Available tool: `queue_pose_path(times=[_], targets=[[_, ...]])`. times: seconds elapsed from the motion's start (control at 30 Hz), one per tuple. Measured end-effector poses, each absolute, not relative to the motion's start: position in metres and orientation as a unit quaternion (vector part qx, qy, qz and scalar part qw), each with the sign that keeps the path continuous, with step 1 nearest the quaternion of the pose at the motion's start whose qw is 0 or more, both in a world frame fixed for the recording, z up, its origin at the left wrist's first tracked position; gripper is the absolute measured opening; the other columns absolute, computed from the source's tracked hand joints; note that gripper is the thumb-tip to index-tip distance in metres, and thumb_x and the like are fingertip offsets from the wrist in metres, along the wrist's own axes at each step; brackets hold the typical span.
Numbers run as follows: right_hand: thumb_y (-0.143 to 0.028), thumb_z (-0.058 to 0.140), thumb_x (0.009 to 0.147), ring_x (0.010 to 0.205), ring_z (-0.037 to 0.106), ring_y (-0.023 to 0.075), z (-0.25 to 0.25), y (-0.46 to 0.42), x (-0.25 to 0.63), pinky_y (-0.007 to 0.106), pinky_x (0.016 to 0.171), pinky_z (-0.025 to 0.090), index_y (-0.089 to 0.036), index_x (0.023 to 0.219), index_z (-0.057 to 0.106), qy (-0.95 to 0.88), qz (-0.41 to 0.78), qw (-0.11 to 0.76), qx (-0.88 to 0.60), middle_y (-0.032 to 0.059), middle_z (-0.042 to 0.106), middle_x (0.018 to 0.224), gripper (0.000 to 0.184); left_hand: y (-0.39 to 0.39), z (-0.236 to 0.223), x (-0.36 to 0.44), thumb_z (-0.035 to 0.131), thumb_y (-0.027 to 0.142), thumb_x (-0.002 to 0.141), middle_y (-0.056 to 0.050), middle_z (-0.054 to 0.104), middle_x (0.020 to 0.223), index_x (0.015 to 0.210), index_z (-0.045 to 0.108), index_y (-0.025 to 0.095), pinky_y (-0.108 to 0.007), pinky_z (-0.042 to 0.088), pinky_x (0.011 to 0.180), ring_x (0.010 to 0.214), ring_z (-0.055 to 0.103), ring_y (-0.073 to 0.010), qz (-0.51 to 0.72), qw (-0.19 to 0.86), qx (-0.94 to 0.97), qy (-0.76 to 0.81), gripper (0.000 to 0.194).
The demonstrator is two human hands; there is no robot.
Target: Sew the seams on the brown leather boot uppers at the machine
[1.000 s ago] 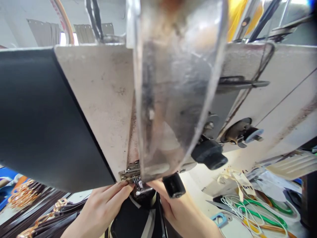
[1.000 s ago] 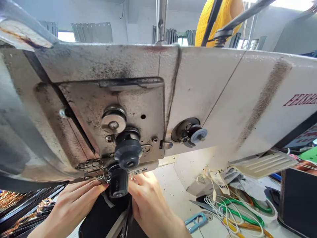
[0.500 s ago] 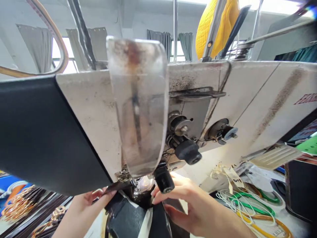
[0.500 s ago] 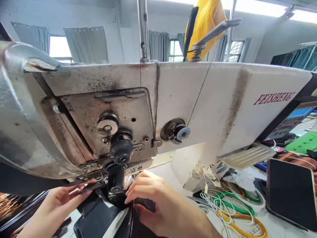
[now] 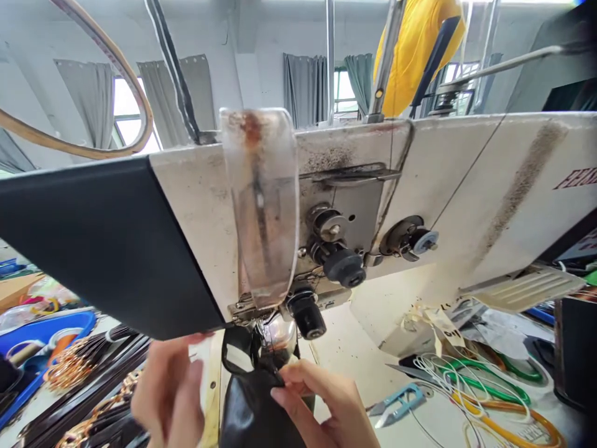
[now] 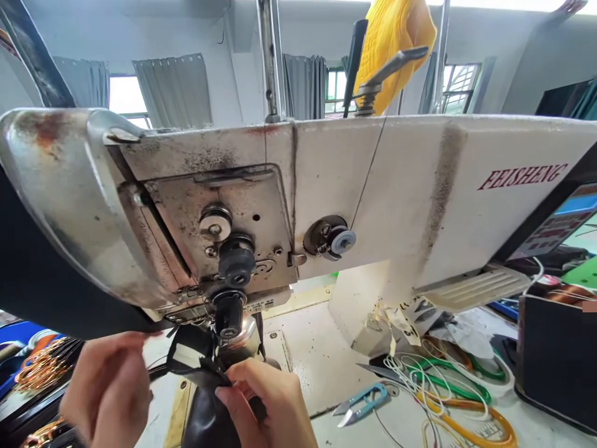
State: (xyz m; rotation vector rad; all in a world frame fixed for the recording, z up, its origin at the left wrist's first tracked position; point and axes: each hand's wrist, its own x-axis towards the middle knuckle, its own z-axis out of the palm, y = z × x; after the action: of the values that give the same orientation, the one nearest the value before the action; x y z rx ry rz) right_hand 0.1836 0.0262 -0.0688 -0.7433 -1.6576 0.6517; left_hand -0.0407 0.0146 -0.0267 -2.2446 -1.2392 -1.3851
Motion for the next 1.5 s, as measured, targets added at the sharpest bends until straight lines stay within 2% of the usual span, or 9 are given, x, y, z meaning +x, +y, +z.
queue_pose_path(times=[0.13,0.23,0.33,0.53,0.67,0.77,0.9,1.03,1.5], targets=[[-0.030,0.058,0.097,0.058,0.063,0.0113,-0.064,0.020,0.184,0.018,0.059,0.048,-0.019,0.078,0.066,-0.732,0.263,0.538,-0.325,-0.0003,0.065,0.065,0.023,0.006,-0.010,-0.019,0.056,0.014,0.095,0.000,0.073,0.087,0.103,0.058,0.020,-0.029,0.051,0.106,0.087,0.071,-0.0131,-0.393,0.108,-0.839,-0.360,0.010],[-0.032,0.055,0.098,0.058,0.056,0.0102,-0.049,0.020,0.183,0.018,0.055,0.044,-0.018,0.074,0.067,-0.732,0.303,0.522,-0.317,-0.0003,0.061,0.065,0.030,0.008,-0.001,-0.009,0.053,0.021,0.099,0.003,0.071,0.076,0.092,0.056,0.022,-0.019,0.054,0.097,0.084,0.073,-0.0102,-0.376,0.123,-0.849,-0.350,0.008],[-0.032,0.063,0.095,0.069,0.058,0.0110,-0.031,0.024,0.185,0.016,0.058,0.046,-0.020,0.087,0.073,-0.678,0.422,0.521,-0.301,0.0008,0.067,0.081,0.018,0.009,0.001,-0.007,0.053,0.032,0.101,0.004,0.071,0.076,0.093,0.056,0.023,-0.021,0.056,0.097,0.090,0.075,-0.0114,-0.377,0.112,-0.839,-0.376,0.012],[-0.036,0.063,0.093,0.064,0.047,0.0098,-0.011,0.029,0.186,0.018,0.056,0.041,-0.017,0.081,0.068,-0.648,0.514,0.476,-0.298,-0.0028,0.053,0.070,0.023,0.008,-0.001,-0.005,0.058,0.039,0.097,0.005,0.068,0.067,0.082,0.056,0.025,-0.022,0.063,0.080,0.087,0.076,-0.0154,-0.399,0.107,-0.814,-0.408,0.021],[-0.041,0.063,0.092,0.059,0.040,0.0090,-0.017,0.031,0.177,0.019,0.052,0.035,-0.016,0.077,0.063,-0.624,0.519,0.497,-0.307,-0.0034,0.049,0.067,0.029,0.007,-0.006,0.001,0.056,0.013,0.095,0.004,0.069,0.072,0.085,0.056,0.021,-0.024,0.058,0.094,0.080,0.072,-0.0118,-0.404,0.126,-0.830,-0.364,0.013],[-0.049,0.065,0.091,0.056,0.036,0.0084,-0.027,0.033,0.172,0.020,0.049,0.032,-0.016,0.075,0.060,-0.579,0.533,0.525,-0.325,-0.0039,0.047,0.064,0.037,0.005,-0.015,0.002,0.046,-0.007,0.088,0.003,0.068,0.074,0.091,0.058,0.017,-0.023,0.051,0.103,0.071,0.065,-0.0071,-0.398,0.149,-0.852,-0.305,0.026],[-0.046,0.067,0.092,0.063,0.052,0.0101,-0.034,0.031,0.176,0.019,0.057,0.046,-0.018,0.093,0.072,-0.573,0.544,0.531,-0.306,0.0000,0.060,0.075,0.029,0.004,-0.021,-0.003,0.054,0.013,0.097,0.000,0.071,0.090,0.105,0.058,0.020,-0.019,0.055,0.091,0.092,0.068,-0.0116,-0.390,0.128,-0.821,-0.398,0.012],[-0.029,0.075,0.086,0.081,0.066,0.0132,-0.033,0.024,0.179,0.021,0.072,0.057,-0.026,0.106,0.076,-0.563,0.532,0.564,-0.285,0.0003,0.070,0.091,0.020,0.004,-0.012,-0.005,0.055,0.023,0.098,0.004,0.070,0.089,0.102,0.058,0.027,-0.020,0.058,0.076,0.080,0.068,-0.0106,-0.362,0.053,-0.815,-0.450,0.006],[-0.030,0.078,0.083,0.073,0.069,0.0111,-0.032,0.021,0.172,0.015,0.069,0.057,-0.028,0.091,0.079,-0.553,0.477,0.601,-0.325,-0.0016,0.076,0.087,0.009,0.004,-0.004,-0.002,0.065,0.026,0.092,0.009,0.070,0.089,0.101,0.060,0.033,-0.021,0.058,0.082,0.081,0.069,-0.0095,-0.368,-0.016,-0.793,-0.486,0.013]])
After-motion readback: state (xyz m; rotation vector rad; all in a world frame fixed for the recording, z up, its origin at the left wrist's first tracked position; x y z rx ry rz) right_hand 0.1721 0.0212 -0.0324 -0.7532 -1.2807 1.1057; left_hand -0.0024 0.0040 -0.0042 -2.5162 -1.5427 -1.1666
